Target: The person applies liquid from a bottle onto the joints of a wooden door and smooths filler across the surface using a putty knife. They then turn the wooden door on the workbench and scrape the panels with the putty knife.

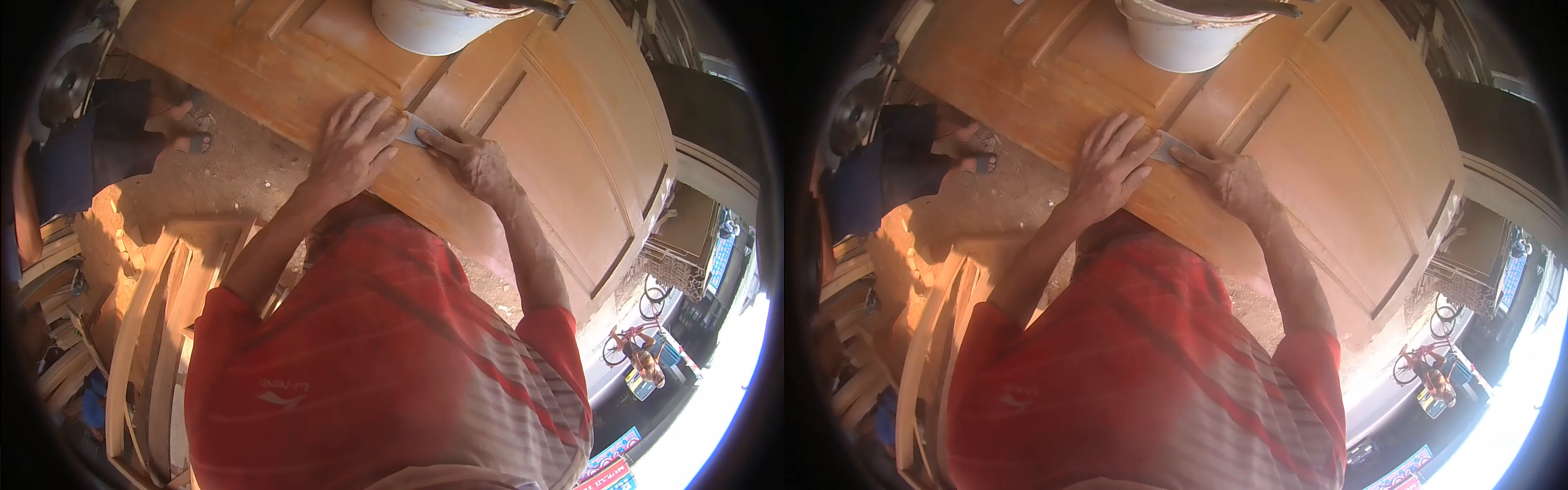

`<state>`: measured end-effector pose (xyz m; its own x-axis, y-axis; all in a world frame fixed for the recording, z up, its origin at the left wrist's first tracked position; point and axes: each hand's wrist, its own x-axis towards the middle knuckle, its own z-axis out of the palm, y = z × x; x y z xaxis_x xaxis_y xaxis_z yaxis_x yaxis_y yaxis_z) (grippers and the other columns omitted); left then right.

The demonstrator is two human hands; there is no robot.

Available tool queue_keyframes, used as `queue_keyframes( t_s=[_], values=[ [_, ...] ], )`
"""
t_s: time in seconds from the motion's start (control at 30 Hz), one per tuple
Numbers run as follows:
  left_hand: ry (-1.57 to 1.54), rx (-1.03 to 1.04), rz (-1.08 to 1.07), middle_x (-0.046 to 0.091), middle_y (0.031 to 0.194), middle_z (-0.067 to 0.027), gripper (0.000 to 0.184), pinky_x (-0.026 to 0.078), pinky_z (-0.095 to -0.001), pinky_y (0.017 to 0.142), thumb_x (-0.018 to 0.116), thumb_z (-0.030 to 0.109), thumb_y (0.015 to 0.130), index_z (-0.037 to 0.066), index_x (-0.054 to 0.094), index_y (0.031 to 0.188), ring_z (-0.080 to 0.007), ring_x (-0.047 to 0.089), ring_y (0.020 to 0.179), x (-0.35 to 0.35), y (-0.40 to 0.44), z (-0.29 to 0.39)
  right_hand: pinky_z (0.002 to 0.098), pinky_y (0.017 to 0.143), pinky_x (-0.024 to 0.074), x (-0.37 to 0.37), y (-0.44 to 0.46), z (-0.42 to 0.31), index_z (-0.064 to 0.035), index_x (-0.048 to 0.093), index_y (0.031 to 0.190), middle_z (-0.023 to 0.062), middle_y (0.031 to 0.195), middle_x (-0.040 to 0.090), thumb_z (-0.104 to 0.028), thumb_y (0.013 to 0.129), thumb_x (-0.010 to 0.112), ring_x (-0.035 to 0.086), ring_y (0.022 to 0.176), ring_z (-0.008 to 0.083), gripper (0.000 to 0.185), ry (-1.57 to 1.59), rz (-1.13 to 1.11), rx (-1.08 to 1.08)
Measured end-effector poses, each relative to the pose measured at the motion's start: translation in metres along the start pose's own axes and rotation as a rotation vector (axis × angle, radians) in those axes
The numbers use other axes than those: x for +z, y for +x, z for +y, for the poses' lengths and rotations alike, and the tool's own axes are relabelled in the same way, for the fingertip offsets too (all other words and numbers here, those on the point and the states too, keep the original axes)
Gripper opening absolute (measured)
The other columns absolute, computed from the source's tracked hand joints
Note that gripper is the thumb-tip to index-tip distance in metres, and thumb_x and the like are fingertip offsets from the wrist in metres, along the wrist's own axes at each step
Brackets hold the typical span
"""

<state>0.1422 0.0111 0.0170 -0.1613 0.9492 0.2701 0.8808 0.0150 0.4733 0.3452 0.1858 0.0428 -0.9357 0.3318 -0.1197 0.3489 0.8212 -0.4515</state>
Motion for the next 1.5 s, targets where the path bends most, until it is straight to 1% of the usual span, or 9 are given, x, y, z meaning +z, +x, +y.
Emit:
queue_keyframes(
  t_s=[0.5, 0.73, 0.97, 1.07, 1.13, 1.27, 1.33, 1.43, 1.5],
  values=[
    [-0.171, -0.901, 0.101, 0.062, 0.13, -0.0186, 0.035, 0.043, -0.0466, 0.108, 0.063, 0.021, 0.1, 0.004, 0.062, 0.131, -0.0351, 0.056, 0.124, -0.04, -0.192, 0.027, 0.0416, 0.066, 0.057, 0.023, -0.002, -0.12, -0.0145, 0.061, 0.138, 0.0115, 0.099, 0.064, -0.013, 0.092, 0.067, 0.069, 0.079, 0.0309, 0.046, 0.059, -0.076, -0.16],
    [-0.13, -0.378, 0.314, 0.055, 0.141, -0.0212, 0.046, 0.041, -0.0496, 0.109, 0.068, 0.014, 0.093, 0.0, 0.058, 0.136, -0.0416, 0.05, 0.131, -0.036, -0.096, 0.01, 0.0476, 0.073, 0.0553, -0.006, -0.064, -0.077, -0.01, 0.062, 0.136, 0.016, 0.094, 0.065, -0.012, 0.096, 0.065, 0.068, 0.082, 0.0363, 0.04, 0.195, 0.1, 0.222],
    [0.01, -0.311, 0.237, 0.045, 0.153, -0.0231, 0.058, 0.037, -0.0566, 0.113, 0.072, 0.021, 0.091, 0.001, 0.053, 0.142, -0.0446, 0.043, 0.141, -0.008, -0.022, 0.043, 0.051, 0.075, 0.0526, -0.029, -0.033, -0.049, -0.0073, 0.066, 0.127, 0.0203, 0.096, 0.066, -0.013, 0.097, 0.063, 0.068, 0.09, 0.04, 0.031, 0.153, 0.164, 0.296],
    [0.087, -0.274, 0.117, 0.042, 0.154, -0.0256, 0.064, 0.038, -0.0575, 0.112, 0.073, 0.026, 0.091, 0.001, 0.051, 0.145, -0.0458, 0.04, 0.143, 0.016, -0.034, 0.055, 0.0504, 0.078, 0.0536, -0.043, -0.024, -0.047, -0.0066, 0.065, 0.129, 0.0218, 0.097, 0.067, -0.014, 0.097, 0.062, 0.068, 0.09, 0.0409, 0.033, 0.114, 0.024, 0.216],
    [-0.399, -0.05, -0.194, 0.038, 0.156, -0.0283, 0.068, 0.036, -0.0573, 0.114, 0.072, 0.028, 0.092, 0.001, 0.046, 0.149, -0.0463, 0.036, 0.146, 0.021, -0.062, 0.073, 0.0494, 0.08, 0.0539, -0.056, -0.032, -0.04, -0.005, 0.066, 0.129, 0.0228, 0.099, 0.068, -0.015, 0.098, 0.061, 0.068, 0.09, 0.041, 0.033, 0.012, -0.119, 0.15],
    [-0.439, -0.262, -0.098, 0.04, 0.155, -0.0303, 0.065, 0.031, -0.0558, 0.119, 0.071, 0.032, 0.094, 0.0, 0.049, 0.147, -0.0453, 0.033, 0.148, 0.028, -0.059, 0.099, 0.0491, 0.081, 0.0537, -0.061, -0.071, -0.01, -0.0042, 0.066, 0.129, 0.0221, 0.1, 0.069, -0.014, 0.098, 0.061, 0.068, 0.092, 0.0414, 0.033, 0.156, -0.111, 0.243],
    [0.005, -0.493, 0.231, 0.044, 0.155, -0.0272, 0.061, 0.03, -0.0548, 0.12, 0.073, 0.029, 0.093, 0.0, 0.054, 0.143, -0.0437, 0.033, 0.149, 0.022, -0.004, 0.091, 0.0484, 0.082, 0.0539, -0.063, -0.076, 0.005, -0.0036, 0.066, 0.129, 0.0224, 0.102, 0.07, -0.014, 0.098, 0.061, 0.068, 0.094, 0.0417, 0.033, 0.183, -0.012, 0.267],
    [0.207, -0.432, 0.179, 0.044, 0.155, -0.0271, 0.06, 0.029, -0.0549, 0.12, 0.074, 0.032, 0.093, 0.0, 0.057, 0.141, -0.0427, 0.031, 0.15, 0.05, 0.015, 0.1, 0.0457, 0.084, 0.0545, -0.069, -0.093, 0.018, -0.0012, 0.064, 0.132, 0.0228, 0.105, 0.071, -0.012, 0.099, 0.06, 0.069, 0.095, 0.0395, 0.035, 0.247, 0.118, 0.284],
    [-0.196, -0.129, -0.049, 0.05, 0.151, -0.0271, 0.057, 0.031, -0.0531, 0.12, 0.071, 0.034, 0.096, -0.001, 0.059, 0.139, -0.0428, 0.037, 0.148, 0.054, -0.005, 0.144, 0.0447, 0.079, 0.0543, -0.074, -0.11, 0.025, -0.0018, 0.062, 0.135, 0.0219, 0.104, 0.07, -0.011, 0.1, 0.059, 0.07, 0.087, 0.0352, 0.036, 0.386, 0.219, 0.364]
  ],
)
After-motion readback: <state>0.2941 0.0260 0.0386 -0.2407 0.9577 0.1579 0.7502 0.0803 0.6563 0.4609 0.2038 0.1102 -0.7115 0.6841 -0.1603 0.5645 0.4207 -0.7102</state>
